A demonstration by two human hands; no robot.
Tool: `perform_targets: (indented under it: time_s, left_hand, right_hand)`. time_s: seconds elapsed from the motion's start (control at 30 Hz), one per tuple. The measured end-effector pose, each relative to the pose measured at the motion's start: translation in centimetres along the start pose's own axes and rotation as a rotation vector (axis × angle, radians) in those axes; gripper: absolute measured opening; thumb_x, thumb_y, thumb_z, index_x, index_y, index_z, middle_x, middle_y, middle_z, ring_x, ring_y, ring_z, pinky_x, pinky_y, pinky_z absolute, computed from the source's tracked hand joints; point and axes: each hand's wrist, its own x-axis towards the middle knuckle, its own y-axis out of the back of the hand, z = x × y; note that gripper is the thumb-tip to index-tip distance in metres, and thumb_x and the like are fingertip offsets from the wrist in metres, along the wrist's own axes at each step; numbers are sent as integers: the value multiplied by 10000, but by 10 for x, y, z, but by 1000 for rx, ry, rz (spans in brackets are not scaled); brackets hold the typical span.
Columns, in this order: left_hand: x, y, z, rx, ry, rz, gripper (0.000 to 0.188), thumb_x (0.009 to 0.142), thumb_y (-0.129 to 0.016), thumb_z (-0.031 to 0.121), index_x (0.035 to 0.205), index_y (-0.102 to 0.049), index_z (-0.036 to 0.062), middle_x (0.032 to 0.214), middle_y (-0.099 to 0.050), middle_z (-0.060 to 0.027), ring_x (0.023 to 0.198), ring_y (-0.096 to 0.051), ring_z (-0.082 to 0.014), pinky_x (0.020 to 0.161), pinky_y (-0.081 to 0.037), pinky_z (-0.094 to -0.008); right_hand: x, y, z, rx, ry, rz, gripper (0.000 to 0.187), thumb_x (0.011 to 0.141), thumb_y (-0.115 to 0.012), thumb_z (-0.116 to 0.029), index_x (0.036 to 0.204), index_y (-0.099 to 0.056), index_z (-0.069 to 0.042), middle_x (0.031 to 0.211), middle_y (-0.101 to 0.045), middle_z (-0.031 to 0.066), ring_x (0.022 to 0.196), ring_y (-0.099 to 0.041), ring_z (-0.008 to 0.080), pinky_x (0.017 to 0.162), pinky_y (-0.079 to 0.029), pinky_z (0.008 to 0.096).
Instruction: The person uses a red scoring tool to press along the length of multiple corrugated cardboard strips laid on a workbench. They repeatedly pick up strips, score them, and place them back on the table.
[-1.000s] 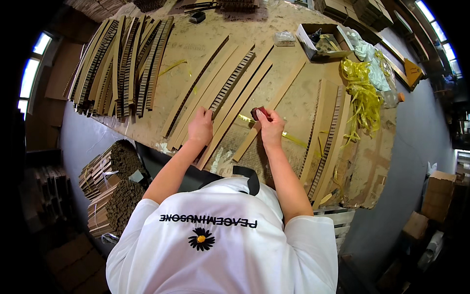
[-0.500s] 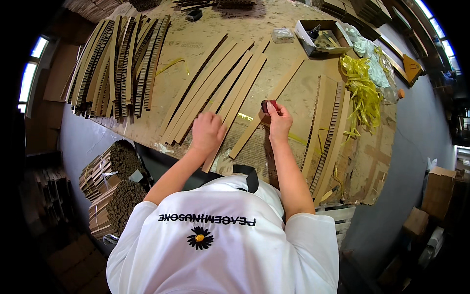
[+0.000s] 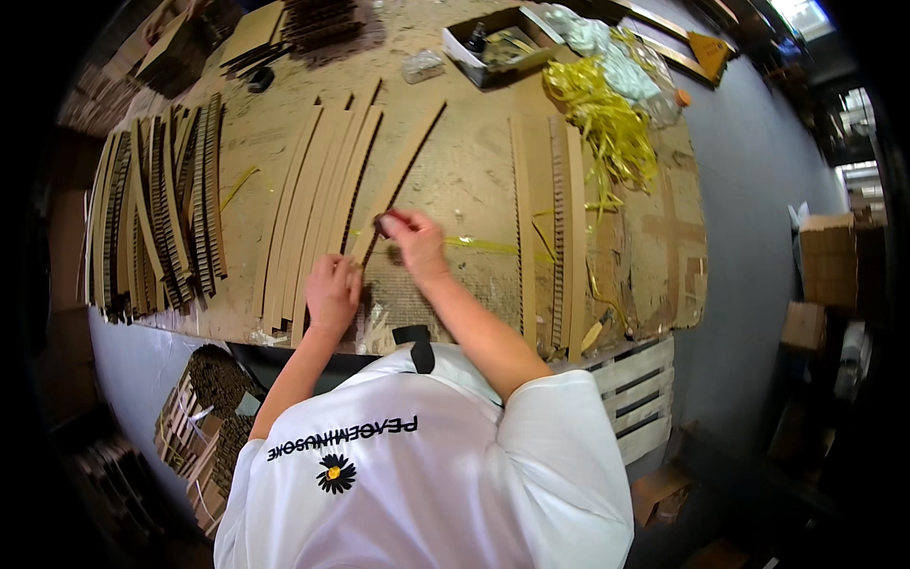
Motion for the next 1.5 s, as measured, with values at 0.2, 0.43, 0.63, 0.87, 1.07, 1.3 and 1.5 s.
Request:
perform_targets:
  time_s: [0.2, 0.43, 0.63, 0.87, 1.07, 1.3, 1.5]
  left_hand:
    - [20, -38, 24, 202, -126, -46, 221, 842, -641, 58, 1058, -687, 64, 1109, -606, -129, 985, -585, -350, 796, -502, -465]
    - [55, -44, 116, -132, -384, -345, 246, 909, -698, 229, 1133, -683, 129, 907, -614, -124, 813, -640, -348, 685, -530, -488]
    - [56, -112, 226, -111, -459, -738, 407, 1033, -571, 450, 1349, -565, 193, 996, -676, -166, 812, -707, -397, 650, -569, -503]
    - [40, -45, 132, -72, -227, -528, 314, 946, -651, 330, 1219, -635, 175, 983, -673, -181, 786, -700, -404, 650, -570, -522]
    - [28, 0, 10, 249, -56, -844, 456, 1008, -615, 372, 1453, -592, 270, 955, -750, -190, 853, -731, -374, 719, -581, -521]
    - [56, -65, 170, -224, -88, -696, 399, 970, -672, 392, 1256, -692, 114, 938, -766, -179, 894, -733, -385, 782, -583, -498]
    - [41, -158, 268, -465, 99, -479, 570, 931, -732, 426, 1182, -529, -43, 1083, -672, -335, 980, -676, -512, 853, -557, -545]
  right_hand:
    - [-48, 172, -56, 42, 232, 468, 199, 963, -752, -107, 1122, -750, 13, 1016, -760, 56, 894, -699, 119, 814, -556, 254]
    - [-139, 264, -27, 105, 357, 842, 195, 981, -745, -118, 1122, -734, 17, 981, -739, 28, 816, -671, 103, 747, -549, 257]
    - [-152, 280, -15, 213, 354, 830, 198, 985, -746, -146, 1112, -736, 5, 971, -743, 35, 791, -670, 105, 720, -546, 263]
    - [-185, 283, -1, 201, 318, 899, 206, 993, -738, -152, 1136, -726, -4, 976, -744, 29, 784, -672, 97, 720, -545, 246]
    - [-183, 283, 9, 144, 326, 887, 206, 981, -743, -140, 1115, -738, 16, 955, -746, 34, 790, -658, 97, 730, -518, 250]
    - [-173, 285, 5, 515, 269, 667, 195, 997, -737, -160, 1125, -708, -16, 1028, -750, 49, 852, -693, 138, 789, -549, 274]
    - [-161, 230, 9, 704, 250, 610, 188, 1025, -691, -150, 1167, -670, -28, 1082, -717, 60, 942, -669, 169, 853, -536, 315]
